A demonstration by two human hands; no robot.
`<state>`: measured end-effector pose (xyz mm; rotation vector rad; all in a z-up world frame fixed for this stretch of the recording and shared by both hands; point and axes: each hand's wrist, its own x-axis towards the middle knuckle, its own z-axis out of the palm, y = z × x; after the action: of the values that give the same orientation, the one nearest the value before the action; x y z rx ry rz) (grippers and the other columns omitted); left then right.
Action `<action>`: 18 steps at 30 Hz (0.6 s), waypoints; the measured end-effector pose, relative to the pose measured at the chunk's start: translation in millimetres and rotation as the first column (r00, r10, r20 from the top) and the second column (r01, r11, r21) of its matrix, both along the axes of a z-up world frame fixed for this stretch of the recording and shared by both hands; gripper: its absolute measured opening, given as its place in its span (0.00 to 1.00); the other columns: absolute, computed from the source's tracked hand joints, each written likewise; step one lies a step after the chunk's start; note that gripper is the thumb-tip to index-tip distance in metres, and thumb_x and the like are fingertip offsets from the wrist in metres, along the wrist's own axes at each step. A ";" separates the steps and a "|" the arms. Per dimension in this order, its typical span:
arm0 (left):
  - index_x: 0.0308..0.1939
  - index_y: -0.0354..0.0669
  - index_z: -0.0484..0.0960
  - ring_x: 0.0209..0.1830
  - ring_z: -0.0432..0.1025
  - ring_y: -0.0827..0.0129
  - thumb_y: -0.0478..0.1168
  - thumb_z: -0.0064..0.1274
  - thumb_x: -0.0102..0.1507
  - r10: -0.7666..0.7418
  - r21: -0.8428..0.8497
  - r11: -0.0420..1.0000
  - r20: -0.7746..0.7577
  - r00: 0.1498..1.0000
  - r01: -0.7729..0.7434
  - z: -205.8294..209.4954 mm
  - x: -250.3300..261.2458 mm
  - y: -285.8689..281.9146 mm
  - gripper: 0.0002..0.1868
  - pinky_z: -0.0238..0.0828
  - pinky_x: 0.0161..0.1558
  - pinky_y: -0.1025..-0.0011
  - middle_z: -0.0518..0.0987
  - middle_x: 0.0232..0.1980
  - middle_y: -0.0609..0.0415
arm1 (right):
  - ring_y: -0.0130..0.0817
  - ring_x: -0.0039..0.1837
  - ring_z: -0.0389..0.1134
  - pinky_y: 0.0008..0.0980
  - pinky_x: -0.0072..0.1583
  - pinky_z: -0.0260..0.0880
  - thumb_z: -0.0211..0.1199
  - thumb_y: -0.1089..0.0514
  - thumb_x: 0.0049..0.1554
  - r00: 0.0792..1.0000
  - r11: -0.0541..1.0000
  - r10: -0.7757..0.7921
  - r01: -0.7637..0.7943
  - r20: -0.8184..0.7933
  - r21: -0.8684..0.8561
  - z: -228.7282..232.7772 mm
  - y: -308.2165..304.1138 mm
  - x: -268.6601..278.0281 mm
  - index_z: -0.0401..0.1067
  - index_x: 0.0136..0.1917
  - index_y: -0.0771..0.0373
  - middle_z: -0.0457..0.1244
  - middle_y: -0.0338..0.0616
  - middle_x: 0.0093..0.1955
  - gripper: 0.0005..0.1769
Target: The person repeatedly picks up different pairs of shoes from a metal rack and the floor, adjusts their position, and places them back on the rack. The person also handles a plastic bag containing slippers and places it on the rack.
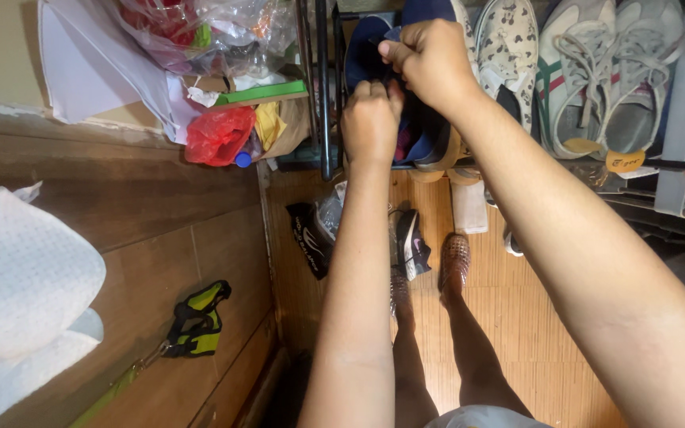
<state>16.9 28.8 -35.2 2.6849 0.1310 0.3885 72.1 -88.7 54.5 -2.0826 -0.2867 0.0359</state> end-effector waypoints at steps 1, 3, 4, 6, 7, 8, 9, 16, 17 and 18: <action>0.39 0.41 0.83 0.42 0.79 0.54 0.47 0.56 0.71 0.022 0.008 1.000 -0.072 0.997 -0.021 -0.2 0.3 -0.1 0.14 0.78 0.45 0.60 0.80 0.44 0.50 | 0.29 0.27 0.66 0.30 0.32 0.64 0.69 0.56 0.63 1.000 1.000 0.001 0.000 -0.005 0.018 0.5 0.9 -0.4 0.76 0.35 0.68 0.66 0.45 0.27 0.17; 0.41 0.39 0.83 0.42 0.79 0.54 0.45 0.57 0.66 0.025 -0.019 0.999 -0.045 0.999 -0.026 2.3 2.5 -0.9 0.11 0.79 0.43 0.61 0.80 0.45 0.49 | 0.28 0.28 0.66 0.30 0.32 0.64 0.69 0.57 0.64 1.000 0.999 -0.001 0.002 -0.009 0.053 2.1 2.0 0.9 0.77 0.36 0.67 0.66 0.44 0.28 0.17; 0.41 0.38 0.83 0.42 0.79 0.54 0.43 0.57 0.63 0.027 -0.033 0.999 -0.035 0.999 -0.028 4.5 1.4 -0.9 0.11 0.79 0.42 0.61 0.80 0.45 0.48 | 0.28 0.28 0.67 0.30 0.32 0.65 0.69 0.57 0.63 1.000 0.999 -0.006 0.006 0.000 0.048 2.1 2.9 0.5 0.76 0.35 0.68 0.66 0.44 0.28 0.17; 0.45 0.35 0.83 0.42 0.79 0.54 0.45 0.58 0.62 0.015 0.018 1.000 0.057 0.998 -0.016 12.3 0.8 -2.1 0.16 0.79 0.40 0.61 0.79 0.44 0.47 | 0.27 0.28 0.67 0.30 0.32 0.65 0.70 0.57 0.63 1.000 0.999 -0.014 0.013 0.022 0.036 2.8 4.0 1.0 0.75 0.34 0.69 0.67 0.44 0.29 0.18; 0.47 0.34 0.82 0.42 0.79 0.54 0.46 0.58 0.62 0.008 0.044 0.999 0.103 0.995 -0.012 17.4 1.1 -3.0 0.18 0.79 0.39 0.61 0.78 0.44 0.46 | 0.27 0.28 0.68 0.29 0.32 0.65 0.70 0.57 0.63 0.999 0.999 -0.016 0.015 0.032 0.033 3.4 4.5 1.3 0.75 0.34 0.69 0.67 0.44 0.29 0.18; 0.48 0.32 0.81 0.42 0.79 0.54 0.48 0.58 0.61 0.034 0.058 0.997 0.125 0.992 -0.041 22.4 0.7 -4.3 0.21 0.79 0.37 0.63 0.78 0.44 0.45 | 0.27 0.29 0.68 0.29 0.32 0.65 0.70 0.57 0.63 0.999 0.999 -0.019 0.018 0.041 0.027 3.9 3.9 1.0 0.76 0.34 0.69 0.67 0.44 0.28 0.19; 0.49 0.30 0.81 0.43 0.79 0.54 0.50 0.58 0.60 0.059 0.072 0.995 0.147 0.987 -0.070 26.8 -0.8 -5.0 0.25 0.79 0.36 0.64 0.78 0.44 0.44 | 0.28 0.29 0.68 0.29 0.32 0.65 0.71 0.58 0.63 0.998 1.000 -0.023 0.022 0.050 0.021 4.3 3.7 0.6 0.76 0.33 0.69 0.67 0.45 0.28 0.19; 0.55 0.29 0.78 0.35 0.80 0.55 0.48 0.56 0.66 0.083 0.016 0.996 0.033 0.996 -0.084 27.8 -5.6 -8.2 0.24 0.80 0.35 0.64 0.77 0.45 0.43 | 0.26 0.28 0.70 0.25 0.31 0.69 0.69 0.58 0.62 0.984 0.979 -0.133 0.149 -0.119 0.138 6.9 6.0 -3.5 0.75 0.34 0.69 0.67 0.43 0.28 0.18; 0.56 0.29 0.78 0.36 0.80 0.55 0.48 0.56 0.66 0.082 0.019 0.996 0.050 0.995 -0.083 24.2 -4.7 -8.5 0.24 0.80 0.35 0.64 0.77 0.46 0.44 | 0.25 0.28 0.70 0.25 0.31 0.70 0.69 0.58 0.62 0.980 0.975 -0.132 0.156 -0.150 0.161 7.2 6.6 -3.2 0.75 0.34 0.69 0.67 0.43 0.28 0.17; 0.56 0.29 0.78 0.36 0.81 0.55 0.47 0.55 0.65 0.078 0.023 0.997 0.067 0.995 -0.080 20.5 -3.7 -9.0 0.24 0.80 0.35 0.64 0.78 0.46 0.44 | 0.24 0.29 0.70 0.24 0.31 0.71 0.69 0.58 0.62 0.974 0.969 -0.132 0.166 -0.182 0.183 7.5 6.6 -3.2 0.76 0.35 0.68 0.68 0.43 0.29 0.15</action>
<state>13.2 19.8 -14.7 2.6944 0.2143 0.5056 68.9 -82.0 62.0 -1.8840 -0.0272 0.0887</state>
